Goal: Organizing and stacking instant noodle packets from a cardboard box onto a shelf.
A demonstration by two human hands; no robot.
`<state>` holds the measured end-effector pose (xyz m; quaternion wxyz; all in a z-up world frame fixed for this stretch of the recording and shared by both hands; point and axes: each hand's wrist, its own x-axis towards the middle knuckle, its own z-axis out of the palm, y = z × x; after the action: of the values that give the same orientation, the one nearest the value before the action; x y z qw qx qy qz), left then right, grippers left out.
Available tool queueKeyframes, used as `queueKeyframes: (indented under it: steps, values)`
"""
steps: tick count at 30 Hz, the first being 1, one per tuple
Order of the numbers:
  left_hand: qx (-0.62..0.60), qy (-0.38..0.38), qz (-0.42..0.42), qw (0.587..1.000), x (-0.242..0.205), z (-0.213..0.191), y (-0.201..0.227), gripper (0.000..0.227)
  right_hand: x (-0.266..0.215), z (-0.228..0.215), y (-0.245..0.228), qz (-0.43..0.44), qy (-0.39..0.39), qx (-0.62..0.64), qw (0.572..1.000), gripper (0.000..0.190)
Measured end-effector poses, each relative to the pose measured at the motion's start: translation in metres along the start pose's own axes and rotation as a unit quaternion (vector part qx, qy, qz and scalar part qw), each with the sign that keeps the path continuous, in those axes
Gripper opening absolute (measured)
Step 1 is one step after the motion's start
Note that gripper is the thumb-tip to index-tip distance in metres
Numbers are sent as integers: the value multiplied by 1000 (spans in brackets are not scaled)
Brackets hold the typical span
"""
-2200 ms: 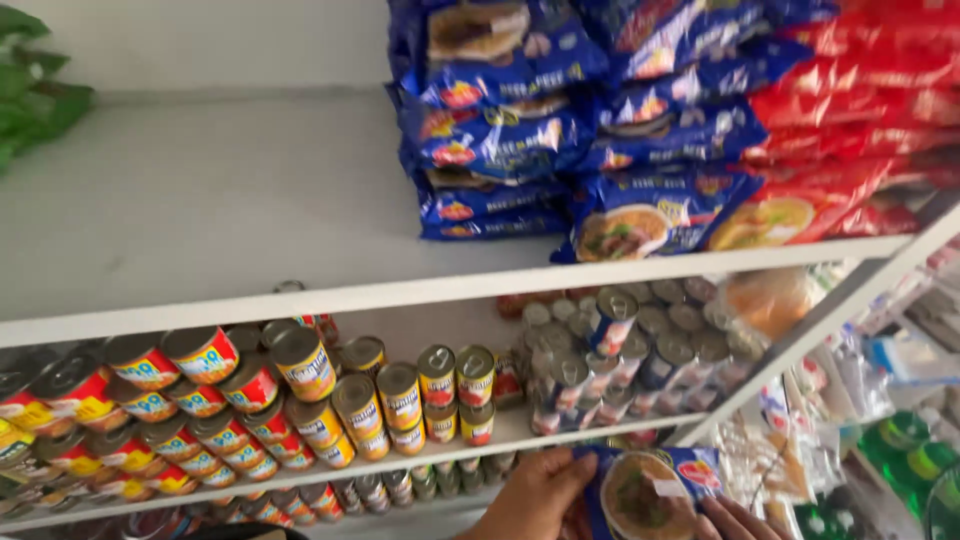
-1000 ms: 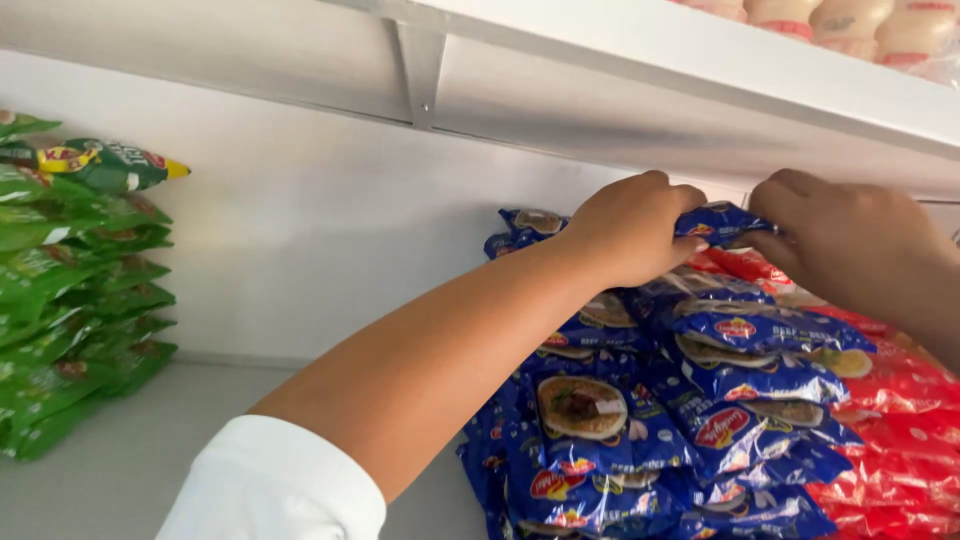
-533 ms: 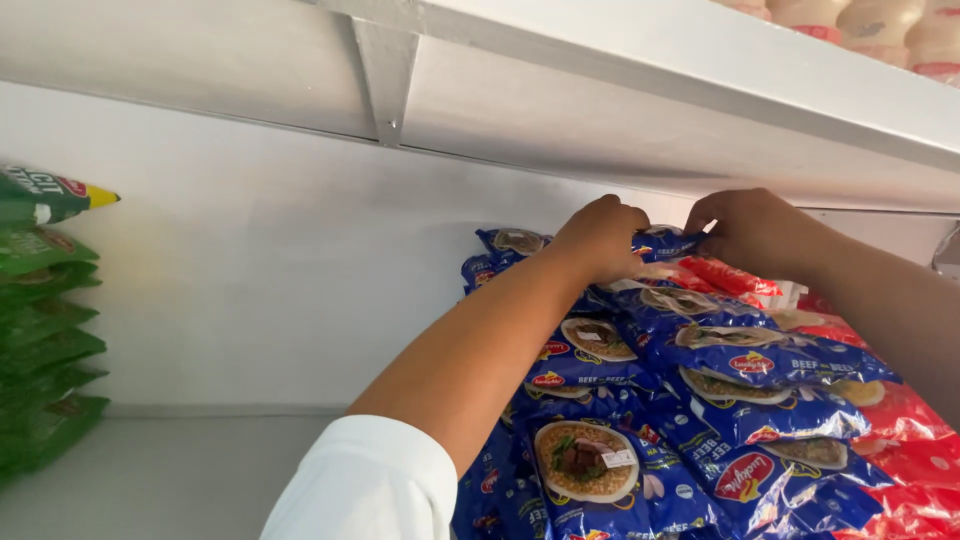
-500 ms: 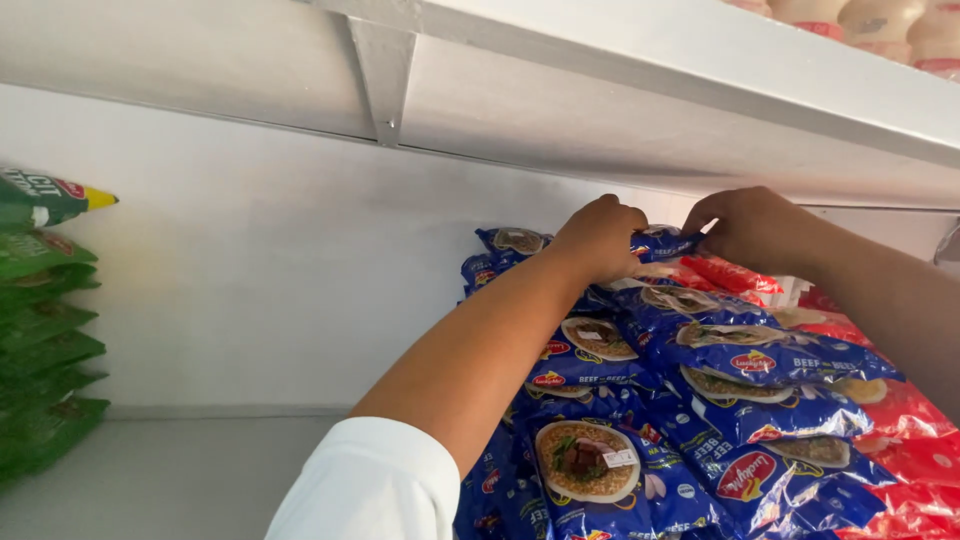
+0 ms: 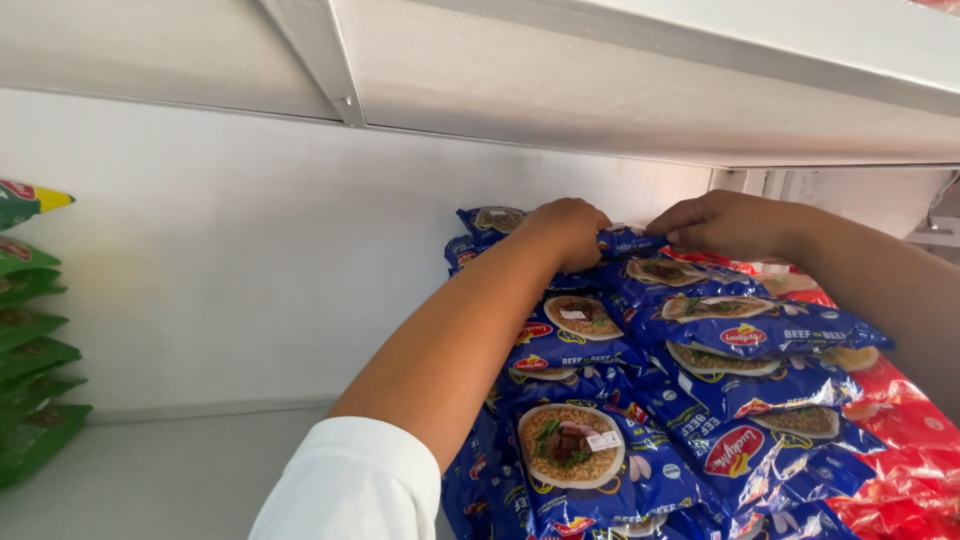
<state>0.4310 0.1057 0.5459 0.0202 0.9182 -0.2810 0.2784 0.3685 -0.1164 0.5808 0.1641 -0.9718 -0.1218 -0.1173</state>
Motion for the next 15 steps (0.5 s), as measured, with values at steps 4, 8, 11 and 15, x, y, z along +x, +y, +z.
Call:
queueKeyframes:
  steps: [4,8,11,15]
  values:
    - [-9,31,27,999,5,0,-9,50,5,-2,10,-24,18,8,1000,39]
    - [2,-19,19,1000,-3,-6,-5,55,2,8,13,-16,-30,22,999,47]
    - [1,-28,20,999,6,3,-10,61,-6,7,9,11,-42,38,998,53]
    - [-28,-23,22,999,-12,-14,-4,76,-34,-7,-9,46,4,21,999,55]
